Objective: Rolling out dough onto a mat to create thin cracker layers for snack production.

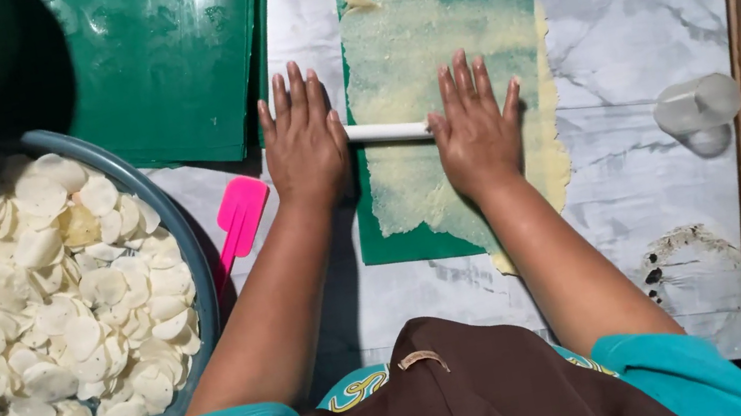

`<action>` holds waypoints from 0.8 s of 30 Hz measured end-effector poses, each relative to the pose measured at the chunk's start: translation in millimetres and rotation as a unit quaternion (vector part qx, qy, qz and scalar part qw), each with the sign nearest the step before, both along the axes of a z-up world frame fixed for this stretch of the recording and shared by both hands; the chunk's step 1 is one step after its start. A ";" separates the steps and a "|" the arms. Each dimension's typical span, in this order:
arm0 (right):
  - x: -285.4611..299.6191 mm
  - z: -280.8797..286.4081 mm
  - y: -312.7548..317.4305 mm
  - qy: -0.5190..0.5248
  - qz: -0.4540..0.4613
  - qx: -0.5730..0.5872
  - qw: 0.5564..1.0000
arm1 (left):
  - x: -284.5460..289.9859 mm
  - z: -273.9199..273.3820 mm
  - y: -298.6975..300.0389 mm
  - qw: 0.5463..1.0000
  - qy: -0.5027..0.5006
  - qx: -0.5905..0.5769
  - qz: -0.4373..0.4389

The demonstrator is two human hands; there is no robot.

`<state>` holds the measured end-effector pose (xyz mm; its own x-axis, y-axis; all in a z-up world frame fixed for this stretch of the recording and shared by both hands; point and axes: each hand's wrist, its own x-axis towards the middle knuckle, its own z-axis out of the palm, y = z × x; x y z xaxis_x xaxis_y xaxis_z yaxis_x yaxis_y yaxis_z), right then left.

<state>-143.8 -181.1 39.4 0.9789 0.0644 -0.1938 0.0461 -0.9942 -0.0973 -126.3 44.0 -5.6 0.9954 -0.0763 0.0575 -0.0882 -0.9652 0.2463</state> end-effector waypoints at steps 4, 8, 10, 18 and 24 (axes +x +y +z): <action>-15.9 -15.3 -9.4 -0.017 0.026 0.026 0.999 | -21.0 -3.2 5.4 1.000 -0.005 -0.026 -0.004; 21.4 3.1 -3.3 -0.027 -0.056 0.079 0.995 | 18.1 19.7 0.7 0.998 -0.046 -0.040 0.005; 34.3 12.6 5.1 -0.032 -0.054 0.056 0.996 | 33.6 34.6 -4.6 0.999 0.009 -0.030 0.003; -19.3 6.1 11.9 0.019 -0.014 0.008 1.000 | -21.6 14.2 -5.9 0.998 0.052 -0.018 -0.015; -70.2 -27.3 -3.7 -0.048 0.045 0.044 0.997 | -75.0 -7.8 0.7 0.999 0.001 -0.027 -0.028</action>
